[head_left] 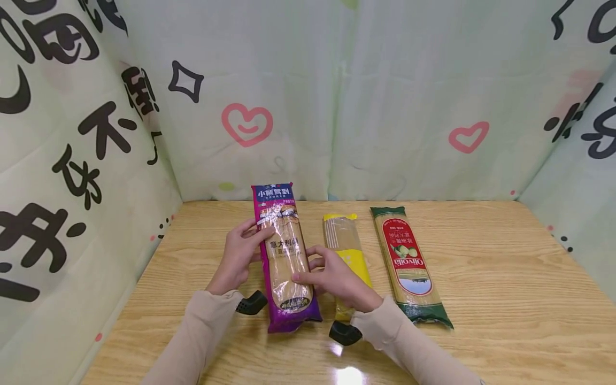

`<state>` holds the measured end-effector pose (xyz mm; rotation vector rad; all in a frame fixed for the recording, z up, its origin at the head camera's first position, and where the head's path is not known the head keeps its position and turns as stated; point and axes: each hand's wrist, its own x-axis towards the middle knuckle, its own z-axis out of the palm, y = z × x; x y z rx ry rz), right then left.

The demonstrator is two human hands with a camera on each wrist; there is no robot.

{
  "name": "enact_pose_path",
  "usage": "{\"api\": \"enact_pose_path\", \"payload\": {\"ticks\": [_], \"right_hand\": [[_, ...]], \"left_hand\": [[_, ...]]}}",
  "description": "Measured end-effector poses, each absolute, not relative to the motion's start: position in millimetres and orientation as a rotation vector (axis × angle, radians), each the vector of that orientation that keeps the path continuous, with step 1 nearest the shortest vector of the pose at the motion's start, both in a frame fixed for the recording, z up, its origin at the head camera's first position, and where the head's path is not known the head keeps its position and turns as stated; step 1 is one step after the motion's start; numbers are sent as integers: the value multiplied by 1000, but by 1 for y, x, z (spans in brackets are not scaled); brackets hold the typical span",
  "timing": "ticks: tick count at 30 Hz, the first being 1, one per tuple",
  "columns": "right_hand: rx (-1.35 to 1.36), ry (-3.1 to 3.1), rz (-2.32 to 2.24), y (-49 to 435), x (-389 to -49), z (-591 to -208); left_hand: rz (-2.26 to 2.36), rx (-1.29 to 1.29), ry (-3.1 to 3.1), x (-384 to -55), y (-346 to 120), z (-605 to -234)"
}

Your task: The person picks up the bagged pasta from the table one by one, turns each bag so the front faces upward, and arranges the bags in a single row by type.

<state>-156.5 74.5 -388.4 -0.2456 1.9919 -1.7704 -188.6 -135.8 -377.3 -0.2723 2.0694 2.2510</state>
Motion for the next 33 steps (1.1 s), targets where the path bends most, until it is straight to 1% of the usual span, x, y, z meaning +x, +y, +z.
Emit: {"api": "enact_pose_path", "payload": {"ticks": [15,33], "right_hand": [[-277,2017,-1746,73,-156,-378],[-242,2049,-1732,64,-162,-398]], "left_hand": [[2299,-309,1947,-203,-145,-384],[2183,-359,1993,-213,-151,-399]]}}
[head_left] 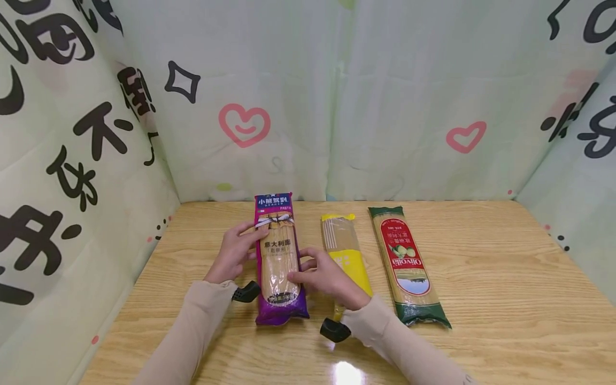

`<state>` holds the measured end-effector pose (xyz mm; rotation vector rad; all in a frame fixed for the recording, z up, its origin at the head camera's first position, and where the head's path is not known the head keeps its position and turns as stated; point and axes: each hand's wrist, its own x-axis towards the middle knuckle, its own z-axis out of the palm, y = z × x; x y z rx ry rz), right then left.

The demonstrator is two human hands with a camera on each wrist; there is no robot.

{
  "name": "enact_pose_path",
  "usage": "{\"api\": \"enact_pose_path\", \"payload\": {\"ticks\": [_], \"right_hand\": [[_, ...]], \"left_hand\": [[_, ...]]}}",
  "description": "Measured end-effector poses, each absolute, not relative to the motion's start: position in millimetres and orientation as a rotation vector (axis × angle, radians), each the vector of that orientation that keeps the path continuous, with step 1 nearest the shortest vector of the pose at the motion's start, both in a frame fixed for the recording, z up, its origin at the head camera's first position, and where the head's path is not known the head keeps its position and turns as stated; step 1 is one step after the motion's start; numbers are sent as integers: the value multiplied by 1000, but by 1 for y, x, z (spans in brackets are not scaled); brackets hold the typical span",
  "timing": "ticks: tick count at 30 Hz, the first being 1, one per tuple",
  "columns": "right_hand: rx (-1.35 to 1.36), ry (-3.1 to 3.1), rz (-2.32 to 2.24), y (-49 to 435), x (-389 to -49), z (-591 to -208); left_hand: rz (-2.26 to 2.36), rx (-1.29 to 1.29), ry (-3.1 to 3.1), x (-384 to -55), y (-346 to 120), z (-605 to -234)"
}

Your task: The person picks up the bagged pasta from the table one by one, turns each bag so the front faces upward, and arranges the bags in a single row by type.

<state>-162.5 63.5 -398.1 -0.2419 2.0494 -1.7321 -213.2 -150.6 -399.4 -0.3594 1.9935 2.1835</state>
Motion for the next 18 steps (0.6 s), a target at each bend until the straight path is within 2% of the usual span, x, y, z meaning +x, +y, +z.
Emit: {"api": "enact_pose_path", "payload": {"ticks": [18], "right_hand": [[-212,2069,-1671,61,-165,-418]], "left_hand": [[2117,-401,1985,-219,-151,-422]]}}
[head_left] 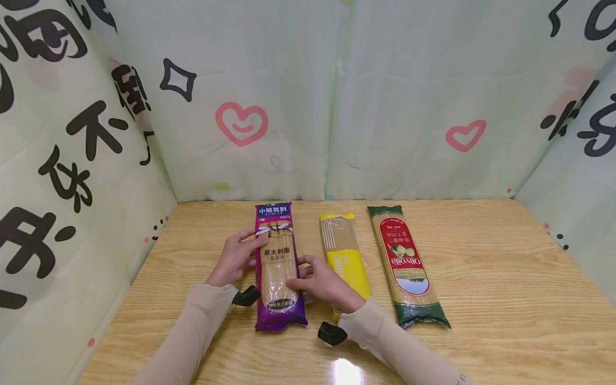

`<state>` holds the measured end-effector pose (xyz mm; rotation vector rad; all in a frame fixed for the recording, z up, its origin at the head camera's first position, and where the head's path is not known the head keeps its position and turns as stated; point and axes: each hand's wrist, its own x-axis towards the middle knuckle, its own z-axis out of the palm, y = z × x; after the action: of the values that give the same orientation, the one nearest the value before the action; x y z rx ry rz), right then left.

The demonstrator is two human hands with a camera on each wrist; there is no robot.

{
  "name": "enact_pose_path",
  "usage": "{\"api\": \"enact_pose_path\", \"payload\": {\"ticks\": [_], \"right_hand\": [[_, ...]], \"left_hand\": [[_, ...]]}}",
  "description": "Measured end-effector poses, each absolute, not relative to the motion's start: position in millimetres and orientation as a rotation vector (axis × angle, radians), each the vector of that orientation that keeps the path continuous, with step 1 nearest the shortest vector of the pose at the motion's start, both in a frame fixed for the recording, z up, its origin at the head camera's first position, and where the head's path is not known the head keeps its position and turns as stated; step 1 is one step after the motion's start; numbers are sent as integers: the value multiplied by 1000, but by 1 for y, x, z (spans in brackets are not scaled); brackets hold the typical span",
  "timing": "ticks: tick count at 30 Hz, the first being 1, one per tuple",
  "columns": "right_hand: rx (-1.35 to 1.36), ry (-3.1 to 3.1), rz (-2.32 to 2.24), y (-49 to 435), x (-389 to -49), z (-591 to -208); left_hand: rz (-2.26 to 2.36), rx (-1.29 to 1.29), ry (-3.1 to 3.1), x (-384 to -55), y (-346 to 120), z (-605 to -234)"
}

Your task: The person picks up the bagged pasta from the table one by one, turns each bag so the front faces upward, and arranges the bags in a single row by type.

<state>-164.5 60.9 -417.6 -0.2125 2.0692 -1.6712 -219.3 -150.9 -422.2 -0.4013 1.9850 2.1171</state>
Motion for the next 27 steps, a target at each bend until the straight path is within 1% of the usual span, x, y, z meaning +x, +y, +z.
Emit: {"api": "enact_pose_path", "payload": {"ticks": [7,15,27], "right_hand": [[-204,2019,-1678,62,-161,-421],[-290,2030,-1655,61,-163,-424],[-236,2183,-1606,63,-162,-418]], "left_hand": [[2065,-397,2021,-218,-150,-428],[2009,-388,2074,-218,-152,-431],[1912,-360,2177,-218,-155,-428]]}}
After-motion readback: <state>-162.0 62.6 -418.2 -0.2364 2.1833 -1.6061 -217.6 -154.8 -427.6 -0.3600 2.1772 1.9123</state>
